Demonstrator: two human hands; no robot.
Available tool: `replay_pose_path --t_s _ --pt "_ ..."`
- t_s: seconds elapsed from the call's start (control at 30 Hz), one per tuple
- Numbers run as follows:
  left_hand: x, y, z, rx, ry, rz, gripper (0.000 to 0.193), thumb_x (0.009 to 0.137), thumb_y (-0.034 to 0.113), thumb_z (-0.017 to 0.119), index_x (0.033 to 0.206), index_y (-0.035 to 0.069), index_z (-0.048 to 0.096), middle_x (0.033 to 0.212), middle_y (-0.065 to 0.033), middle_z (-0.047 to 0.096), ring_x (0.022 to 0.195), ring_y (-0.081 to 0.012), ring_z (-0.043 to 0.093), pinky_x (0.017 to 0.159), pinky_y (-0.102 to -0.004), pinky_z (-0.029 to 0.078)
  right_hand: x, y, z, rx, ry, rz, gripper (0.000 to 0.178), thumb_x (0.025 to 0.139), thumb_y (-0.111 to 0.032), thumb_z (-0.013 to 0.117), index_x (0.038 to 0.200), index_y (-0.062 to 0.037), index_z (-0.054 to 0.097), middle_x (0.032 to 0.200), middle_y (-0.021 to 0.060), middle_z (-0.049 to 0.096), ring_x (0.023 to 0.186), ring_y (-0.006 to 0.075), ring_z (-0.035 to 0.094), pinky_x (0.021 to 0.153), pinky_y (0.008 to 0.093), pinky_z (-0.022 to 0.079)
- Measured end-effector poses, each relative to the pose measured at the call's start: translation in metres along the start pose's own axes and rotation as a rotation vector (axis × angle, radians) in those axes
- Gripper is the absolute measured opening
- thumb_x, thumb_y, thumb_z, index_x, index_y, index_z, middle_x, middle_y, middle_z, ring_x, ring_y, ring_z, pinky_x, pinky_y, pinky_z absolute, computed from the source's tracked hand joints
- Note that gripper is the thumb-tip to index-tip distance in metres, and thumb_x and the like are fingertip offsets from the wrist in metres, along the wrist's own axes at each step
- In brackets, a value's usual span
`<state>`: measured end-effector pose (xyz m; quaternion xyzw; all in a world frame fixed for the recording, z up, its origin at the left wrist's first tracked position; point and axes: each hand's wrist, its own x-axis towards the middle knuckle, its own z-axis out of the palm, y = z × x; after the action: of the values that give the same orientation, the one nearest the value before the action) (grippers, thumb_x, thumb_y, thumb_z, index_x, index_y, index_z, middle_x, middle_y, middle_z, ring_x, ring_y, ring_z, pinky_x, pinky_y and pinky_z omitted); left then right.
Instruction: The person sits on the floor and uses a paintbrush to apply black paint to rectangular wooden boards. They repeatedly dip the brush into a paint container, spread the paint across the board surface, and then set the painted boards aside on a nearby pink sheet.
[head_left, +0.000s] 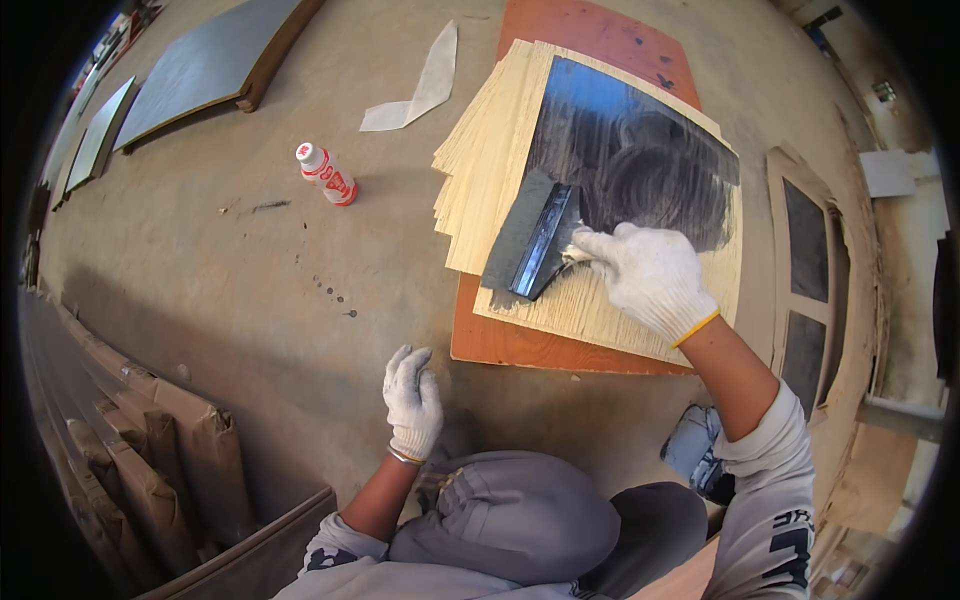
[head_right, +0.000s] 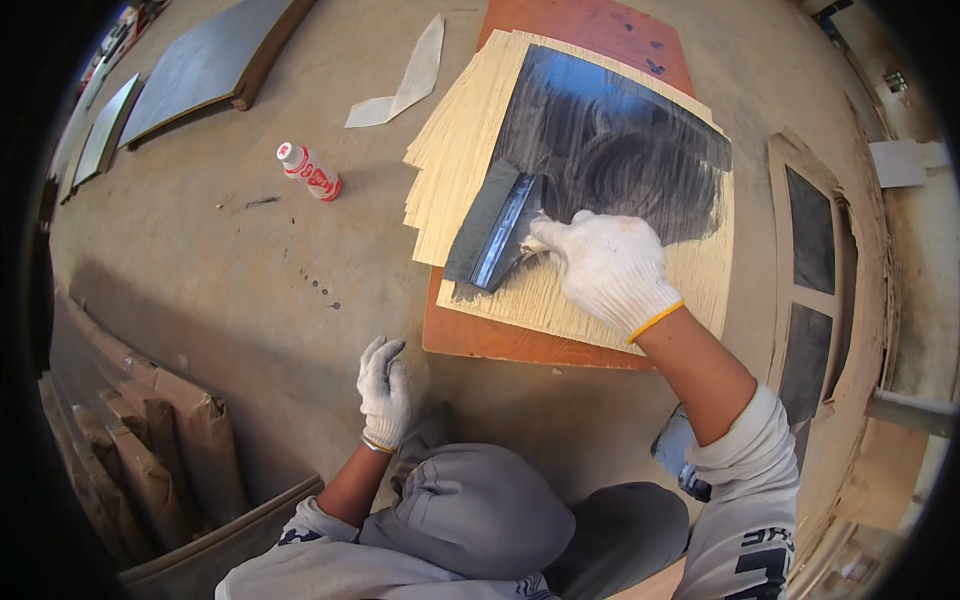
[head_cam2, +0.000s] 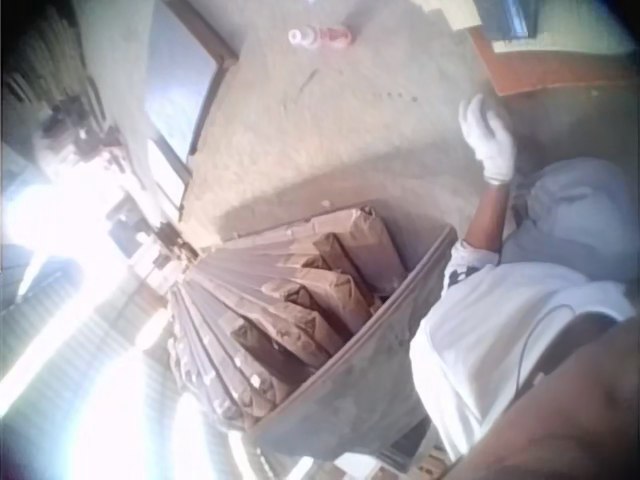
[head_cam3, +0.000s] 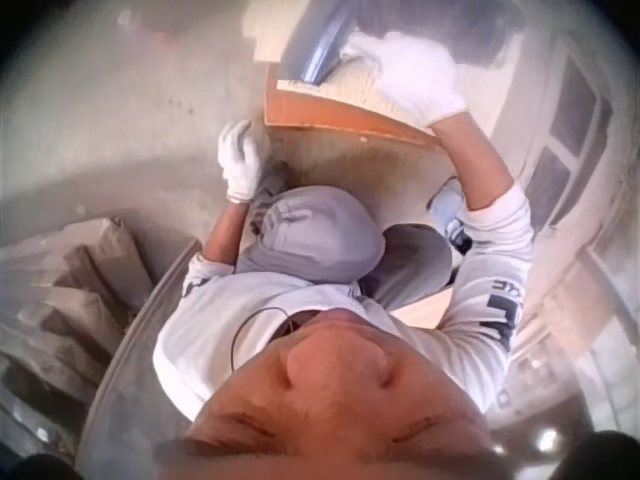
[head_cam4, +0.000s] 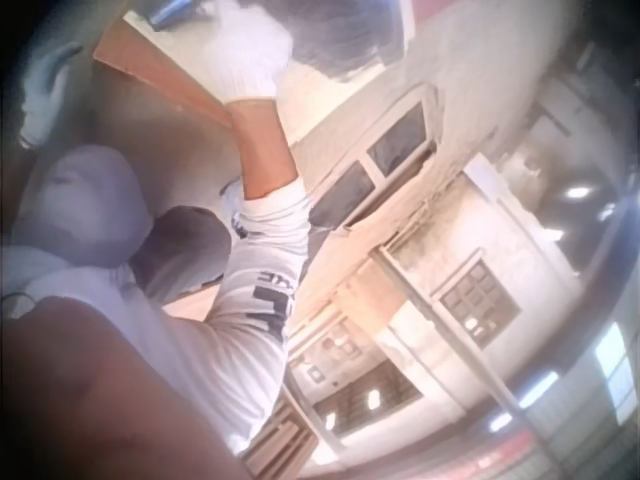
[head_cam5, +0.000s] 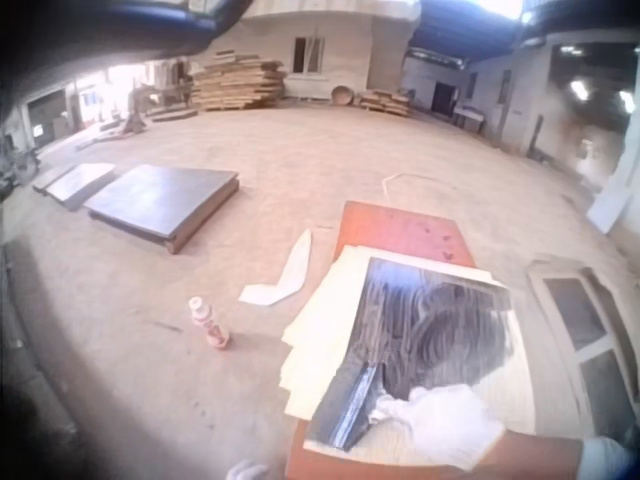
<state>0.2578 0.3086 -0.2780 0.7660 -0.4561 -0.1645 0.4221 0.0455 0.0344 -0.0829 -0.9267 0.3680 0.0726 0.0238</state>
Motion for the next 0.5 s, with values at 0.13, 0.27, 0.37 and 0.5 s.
replay_pose_path --t_s 0.13,0.27,0.37,0.5 --pt "-0.001 -0.004 -0.001 0.02 0.018 0.021 0.029 0.098 -0.001 0.056 0.122 0.001 0.072 0.124 -0.0208 0.071 0.127 -0.0412 0.063 0.109 -0.0482 0.05 -0.017 -0.022 0.001 -0.025 -0.085 0.029 0.03 0.099 -0.021 0.062 0.127 -0.0279 0.072 0.093 0.0092 0.072 0.084 0.0301 0.075 0.073 0.0451 0.059" --pt "0.003 0.003 -0.001 -0.007 -0.009 0.035 0.03 0.097 -0.002 0.055 0.122 0.0 0.072 0.125 -0.0212 0.071 0.127 -0.0411 0.063 0.109 -0.048 0.051 -0.029 -0.008 -0.002 0.006 -0.058 0.1 0.03 0.101 -0.024 0.062 0.129 -0.0297 0.072 0.093 0.0098 0.072 0.082 0.0309 0.074 0.071 0.0457 0.057" --pt "0.001 -0.001 -0.001 -0.001 -0.007 0.021 0.03 0.097 -0.002 0.055 0.122 0.0 0.072 0.126 -0.021 0.071 0.128 -0.0411 0.063 0.109 -0.048 0.05 -0.036 -0.004 0.003 0.012 -0.045 0.06 0.028 0.102 -0.029 0.063 0.128 -0.029 0.074 0.091 0.0088 0.071 0.082 0.0319 0.072 0.07 0.0457 0.056" --pt "0.001 -0.007 -0.005 -0.021 -0.001 0.004 0.031 0.097 0.0 0.057 0.125 0.002 0.071 0.128 -0.0228 0.068 0.128 -0.0423 0.061 0.11 -0.0497 0.049 -0.04 0.058 0.002 0.135 -0.016 -0.034 0.029 0.098 -0.029 0.072 0.124 -0.0197 0.078 0.094 0.0077 0.074 0.082 0.0261 0.072 0.074 0.0423 0.057"
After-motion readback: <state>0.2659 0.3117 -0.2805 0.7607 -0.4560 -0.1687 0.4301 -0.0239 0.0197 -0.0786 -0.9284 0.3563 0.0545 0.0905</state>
